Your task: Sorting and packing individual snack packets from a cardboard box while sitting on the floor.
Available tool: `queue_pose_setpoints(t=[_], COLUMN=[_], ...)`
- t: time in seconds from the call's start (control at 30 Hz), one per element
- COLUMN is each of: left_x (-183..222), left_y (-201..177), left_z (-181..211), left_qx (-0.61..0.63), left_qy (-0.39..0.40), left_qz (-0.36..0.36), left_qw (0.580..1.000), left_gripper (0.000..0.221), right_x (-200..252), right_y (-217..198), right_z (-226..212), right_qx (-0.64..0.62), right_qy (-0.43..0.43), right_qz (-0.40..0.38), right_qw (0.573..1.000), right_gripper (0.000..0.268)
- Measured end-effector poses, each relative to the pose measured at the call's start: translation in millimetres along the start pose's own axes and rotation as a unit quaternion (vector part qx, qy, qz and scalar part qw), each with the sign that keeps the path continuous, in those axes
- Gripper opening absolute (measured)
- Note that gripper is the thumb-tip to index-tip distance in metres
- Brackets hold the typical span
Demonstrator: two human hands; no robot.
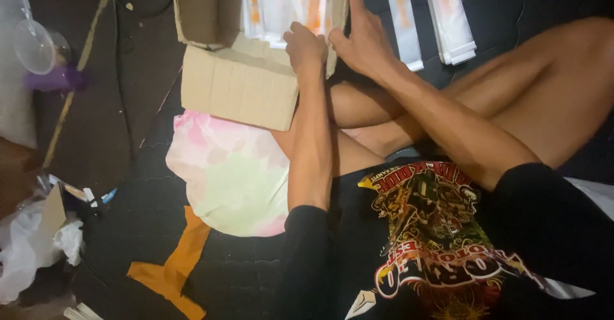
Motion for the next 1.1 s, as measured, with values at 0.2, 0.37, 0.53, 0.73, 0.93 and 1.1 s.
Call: queue_pose_setpoints(t=[0.2, 0.37, 0.53, 0.73, 0.93, 1.1], left_x=[13, 11, 34, 62, 143, 168], left_y=[-14, -19, -39, -71, -116, -70], left_z=[5, 5, 20, 42, 99, 117], left_qx=[-0.036, -0.005, 0.025, 0.156, 0.217, 0.304], left_qy=[-0.002, 0.010, 0.030, 0.110, 0.340, 0.400], left_qz=[0.117, 0.100, 0.120, 0.169, 0.237, -0.030], left_qw=[0.992, 0.995, 0.992, 0.967, 0.884, 0.864], left_gripper=[0.044, 0.031, 0.015, 0.029, 0.032, 0.011], right_x=[0, -6, -5, -14, -4, 5], right_y=[2, -1, 1, -13, -38, -53], right_z=[8, 3, 6, -12, -16, 4], right_qx=[0.006, -0.001, 0.011, -0.002, -0.079, -0.393], right_qy=[0.001, -0.001, 0.006, 0.009, 0.056, 0.058], right_qz=[-0.009, -0.012, 0.005, -0.003, -0.016, -0.060], right_qw=[1.000, 1.000, 1.000, 1.000, 0.995, 0.916], right_gripper=[0.090, 0.092, 0.092, 0.092, 0.073, 0.058])
Point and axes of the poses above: each hand's wrist, its own x-axis away from the middle knuckle, its own y-axis out of the palm, z = x × y, the point moved 9 cm from there along -x, towards the middle knuckle, and after that the axes turned 13 degrees about -z, right-handed, at the moved point
